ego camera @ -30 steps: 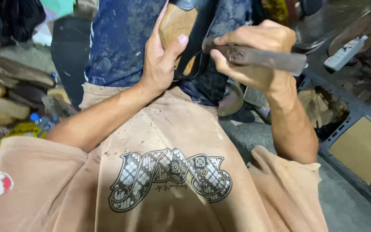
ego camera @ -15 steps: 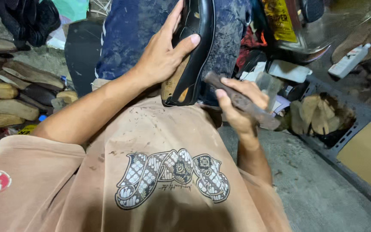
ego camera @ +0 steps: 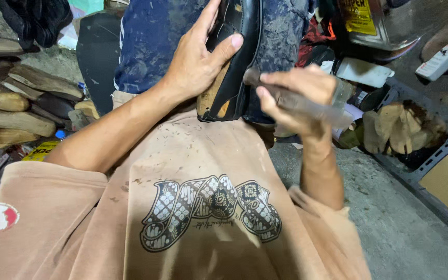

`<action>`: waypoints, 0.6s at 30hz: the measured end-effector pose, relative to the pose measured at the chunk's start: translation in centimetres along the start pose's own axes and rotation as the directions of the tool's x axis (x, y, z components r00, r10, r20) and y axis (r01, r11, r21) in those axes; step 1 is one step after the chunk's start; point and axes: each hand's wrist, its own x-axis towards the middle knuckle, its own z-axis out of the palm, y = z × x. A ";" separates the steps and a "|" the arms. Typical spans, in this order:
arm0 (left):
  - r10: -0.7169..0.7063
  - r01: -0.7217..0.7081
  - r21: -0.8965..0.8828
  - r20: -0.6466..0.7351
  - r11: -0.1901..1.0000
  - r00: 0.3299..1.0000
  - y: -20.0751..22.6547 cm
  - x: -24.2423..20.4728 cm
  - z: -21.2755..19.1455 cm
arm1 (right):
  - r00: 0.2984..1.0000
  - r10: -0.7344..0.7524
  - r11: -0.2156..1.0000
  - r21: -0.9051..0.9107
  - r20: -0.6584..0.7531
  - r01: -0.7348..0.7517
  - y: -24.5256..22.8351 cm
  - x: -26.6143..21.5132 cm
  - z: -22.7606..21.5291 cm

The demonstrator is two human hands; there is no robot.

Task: The person holds a black shoe upper and a rubber sole, fits the upper onto a wooden shoe last, and then uses a hammer to pound the edges and surface of the shoe to secure it.

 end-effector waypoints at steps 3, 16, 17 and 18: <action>0.091 -0.090 -0.072 0.014 0.993 0.996 0.2 0.4 0.0 | 0.992 0.050 0.999 0.004 0.120 -0.051 -1.5 2.3 -1.5; 0.073 -0.058 -0.221 0.060 0.974 0.996 0.4 -0.1 -0.5 | 0.976 0.018 0.979 -0.195 -0.217 -0.061 -1.8 -1.4 1.7; 0.069 -0.054 -0.217 0.063 0.975 0.996 0.5 -0.2 -0.6 | 0.975 0.009 0.979 -0.197 -0.221 -0.053 -1.7 -1.4 1.7; 0.070 -0.055 -0.217 0.062 0.975 0.996 0.7 -0.2 -0.5 | 0.975 0.007 0.979 -0.197 -0.221 -0.052 -1.7 -1.3 1.3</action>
